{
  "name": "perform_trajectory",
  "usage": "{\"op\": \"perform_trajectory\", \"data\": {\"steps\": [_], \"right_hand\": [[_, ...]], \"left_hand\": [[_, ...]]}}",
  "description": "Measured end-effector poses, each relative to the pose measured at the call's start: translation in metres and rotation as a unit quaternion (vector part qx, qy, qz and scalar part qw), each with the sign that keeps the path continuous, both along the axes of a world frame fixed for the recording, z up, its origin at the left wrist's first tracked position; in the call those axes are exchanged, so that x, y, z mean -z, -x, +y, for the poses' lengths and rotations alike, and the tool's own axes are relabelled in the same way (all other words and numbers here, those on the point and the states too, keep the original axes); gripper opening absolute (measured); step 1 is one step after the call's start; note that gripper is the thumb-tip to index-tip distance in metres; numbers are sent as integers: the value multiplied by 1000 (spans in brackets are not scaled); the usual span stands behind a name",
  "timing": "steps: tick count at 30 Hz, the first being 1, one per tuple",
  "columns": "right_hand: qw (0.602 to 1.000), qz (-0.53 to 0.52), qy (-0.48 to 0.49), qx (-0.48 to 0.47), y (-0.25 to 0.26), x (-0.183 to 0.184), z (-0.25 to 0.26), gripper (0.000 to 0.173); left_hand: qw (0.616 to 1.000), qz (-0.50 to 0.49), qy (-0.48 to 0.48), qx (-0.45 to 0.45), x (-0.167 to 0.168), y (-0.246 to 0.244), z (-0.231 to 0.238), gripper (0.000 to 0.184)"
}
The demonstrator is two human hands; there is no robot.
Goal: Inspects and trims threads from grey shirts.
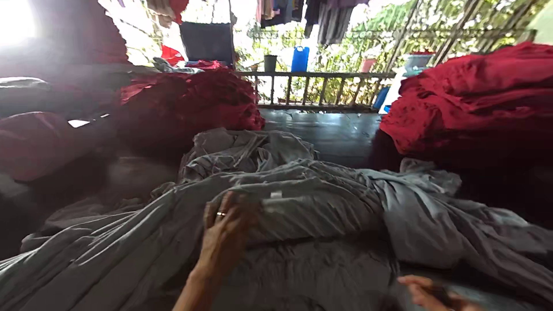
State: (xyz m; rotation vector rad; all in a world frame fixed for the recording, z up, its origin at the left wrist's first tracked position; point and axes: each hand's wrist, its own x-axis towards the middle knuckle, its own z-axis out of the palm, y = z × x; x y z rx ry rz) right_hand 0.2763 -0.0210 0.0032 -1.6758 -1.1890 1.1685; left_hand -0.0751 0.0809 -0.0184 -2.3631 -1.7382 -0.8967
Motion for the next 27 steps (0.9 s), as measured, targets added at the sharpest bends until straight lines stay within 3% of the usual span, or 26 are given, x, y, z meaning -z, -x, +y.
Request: {"op": "perform_trajectory", "data": {"steps": [3,5,7,11,16,19,21,24,27], "right_hand": [[970,-124,-86,-188,15,-4,-12,22],[955,-138,-110,-238,27,-5,-19,24],[953,-137,-111,-246,37,-4,-24,27],[955,-155,-67,-244,52,-1,-32,30],[947,-179,-74,-254,57,2,-39,48],[950,-150,-82,-261,58,0,-39,37],[962,-139,-101,-210,64,4,-38,28],[962,-166,-83,-201,73,8,-36,25],[950,-213,-130,-187,79,16,-44,17]], "left_hand": [[999,-9,11,-45,-10,2,-11,36],[999,-35,24,-27,-27,-10,-37,33],[988,-93,122,26,-41,-31,-78,22],[945,-149,259,134,-18,-64,-139,19],[934,-154,293,134,-15,-87,-155,22],[938,-145,289,127,-18,-91,-154,21],[943,-151,271,122,-19,-95,-154,19],[933,-212,265,120,-19,-104,-149,21],[919,-261,274,114,-16,-111,-147,24]]}}
